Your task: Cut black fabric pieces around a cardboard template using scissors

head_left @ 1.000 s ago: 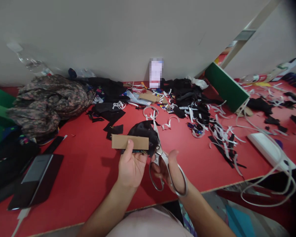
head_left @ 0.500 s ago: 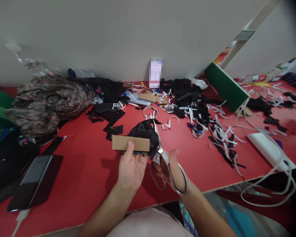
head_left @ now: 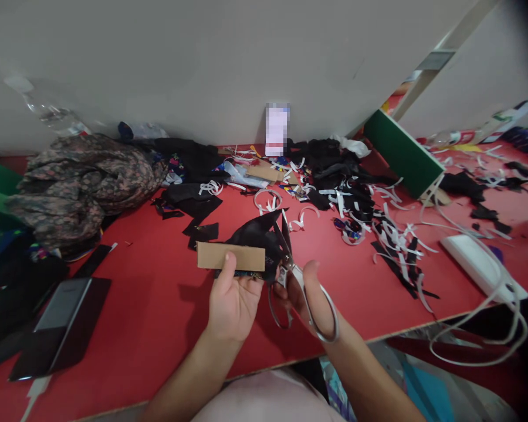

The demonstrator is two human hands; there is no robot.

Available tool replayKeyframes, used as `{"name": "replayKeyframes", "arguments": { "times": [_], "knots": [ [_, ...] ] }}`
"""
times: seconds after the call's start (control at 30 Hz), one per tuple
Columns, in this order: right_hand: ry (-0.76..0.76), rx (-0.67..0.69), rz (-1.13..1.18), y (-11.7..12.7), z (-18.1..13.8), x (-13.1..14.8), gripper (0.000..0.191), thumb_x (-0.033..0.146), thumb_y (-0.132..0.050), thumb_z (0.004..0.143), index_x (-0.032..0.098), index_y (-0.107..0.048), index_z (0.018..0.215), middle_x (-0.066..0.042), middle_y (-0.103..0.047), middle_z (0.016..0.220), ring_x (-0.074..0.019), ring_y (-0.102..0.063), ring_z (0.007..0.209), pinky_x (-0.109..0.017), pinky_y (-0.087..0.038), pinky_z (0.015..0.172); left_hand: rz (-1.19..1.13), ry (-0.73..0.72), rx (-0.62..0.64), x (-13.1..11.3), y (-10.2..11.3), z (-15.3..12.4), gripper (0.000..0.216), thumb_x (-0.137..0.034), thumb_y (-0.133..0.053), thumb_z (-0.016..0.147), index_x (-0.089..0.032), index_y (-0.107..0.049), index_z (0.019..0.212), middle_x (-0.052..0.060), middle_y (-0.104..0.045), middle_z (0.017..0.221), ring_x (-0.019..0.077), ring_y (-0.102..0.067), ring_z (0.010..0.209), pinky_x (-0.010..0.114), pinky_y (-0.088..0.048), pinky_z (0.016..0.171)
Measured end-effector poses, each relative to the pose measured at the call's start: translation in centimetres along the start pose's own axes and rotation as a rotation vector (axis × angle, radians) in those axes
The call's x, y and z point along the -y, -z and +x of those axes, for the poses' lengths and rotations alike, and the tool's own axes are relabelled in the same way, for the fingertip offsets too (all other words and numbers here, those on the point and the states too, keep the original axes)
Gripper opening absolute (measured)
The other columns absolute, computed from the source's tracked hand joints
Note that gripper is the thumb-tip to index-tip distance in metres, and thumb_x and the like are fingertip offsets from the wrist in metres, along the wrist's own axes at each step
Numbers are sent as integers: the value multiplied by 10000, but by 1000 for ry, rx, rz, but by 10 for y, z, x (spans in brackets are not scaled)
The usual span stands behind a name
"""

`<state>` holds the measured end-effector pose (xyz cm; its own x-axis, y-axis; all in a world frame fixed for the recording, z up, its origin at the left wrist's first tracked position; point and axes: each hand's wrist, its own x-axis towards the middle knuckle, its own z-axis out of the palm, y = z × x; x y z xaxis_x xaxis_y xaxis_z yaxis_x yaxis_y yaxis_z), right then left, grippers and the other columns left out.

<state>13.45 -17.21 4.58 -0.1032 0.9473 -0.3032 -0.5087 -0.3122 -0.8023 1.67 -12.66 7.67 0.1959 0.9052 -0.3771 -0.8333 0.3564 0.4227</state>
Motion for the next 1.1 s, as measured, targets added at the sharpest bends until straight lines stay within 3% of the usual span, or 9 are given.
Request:
{"name": "replayKeyframes", "arguments": {
  "times": [0.1, 0.17, 0.27, 0.4, 0.53, 0.77, 0.97, 1.03, 1.1],
  "knots": [
    [-110, 25, -19, 8, -3, 2, 629, 724, -208, 763, 179, -506, 861, 37, -392, 570, -81, -319, 442, -184, -285, 420, -38, -86, -57, -5, -2, 4, 250, -250, -422, 870, -193, -598, 1039, 51, -665, 1029, 173, -591, 1003, 305, -486, 853],
    [-153, 30, -169, 15, -9, 4, 569, 679, -241, 797, 175, -504, 825, 41, -400, 534, -81, -337, 415, -185, -275, 408, -48, -107, -95, -7, -2, 6, 244, -247, -424, 870, -194, -601, 1030, 44, -670, 1016, 166, -594, 994, 302, -485, 851],
    [-57, -95, -672, 26, -17, 11, 430, 585, -356, 825, 188, -509, 763, 26, -457, 526, -108, -418, 429, -207, -295, 427, -42, -97, -108, -7, -1, 9, 231, -238, -447, 861, -189, -601, 1026, 42, -674, 998, 160, -602, 974, 298, -484, 842],
    [141, -459, -1430, 39, -18, 22, 340, 511, -506, 777, 208, -535, 927, -55, -589, 757, -191, -547, 632, -245, -310, 509, -19, -93, -127, -6, 0, 11, 213, -225, -471, 845, -177, -604, 1005, 46, -680, 961, 153, -622, 912, 287, -493, 807],
    [151, -574, -1819, 52, -5, 23, 373, 427, -491, 803, 173, -494, 1077, -110, -581, 883, -218, -562, 695, -264, -304, 538, 30, -32, -180, -5, 0, 13, 172, -202, -519, 811, -146, -610, 946, 46, -689, 856, 143, -644, 775, 253, -511, 683],
    [45, -465, -1970, 50, 4, 20, 430, 333, -505, 797, 195, -432, 1197, -94, -554, 909, -214, -549, 763, -254, -316, 554, 95, 70, -210, -2, -1, 15, 178, -185, -557, 774, -106, -599, 927, 50, -679, 754, 145, -642, 655, 230, -493, 564],
    [-45, -370, -2057, 31, -1, 43, 341, 415, -500, 806, 207, -557, 1071, -97, -605, 800, -238, -591, 691, -276, -362, 516, 103, 68, -204, -2, 1, 17, 157, -181, -548, 774, -113, -598, 906, 47, -677, 770, 139, -638, 640, 222, -478, 529],
    [109, -386, -1952, 20, -5, 63, 318, 395, -455, 841, 205, -583, 1060, -101, -632, 835, -231, -605, 714, -301, -411, 564, 102, 51, -196, -1, 2, 19, 162, -177, -547, 773, -123, -597, 917, 44, -680, 787, 143, -642, 669, 229, -487, 560],
    [453, -397, -1659, 7, -10, 90, 305, 360, -406, 878, 202, -586, 1067, -84, -640, 952, -220, -600, 851, -336, -450, 695, 102, 43, -193, -1, 3, 19, 171, -178, -543, 776, -130, -596, 931, 40, -679, 784, 140, -640, 673, 227, -487, 568]
  ]
}}
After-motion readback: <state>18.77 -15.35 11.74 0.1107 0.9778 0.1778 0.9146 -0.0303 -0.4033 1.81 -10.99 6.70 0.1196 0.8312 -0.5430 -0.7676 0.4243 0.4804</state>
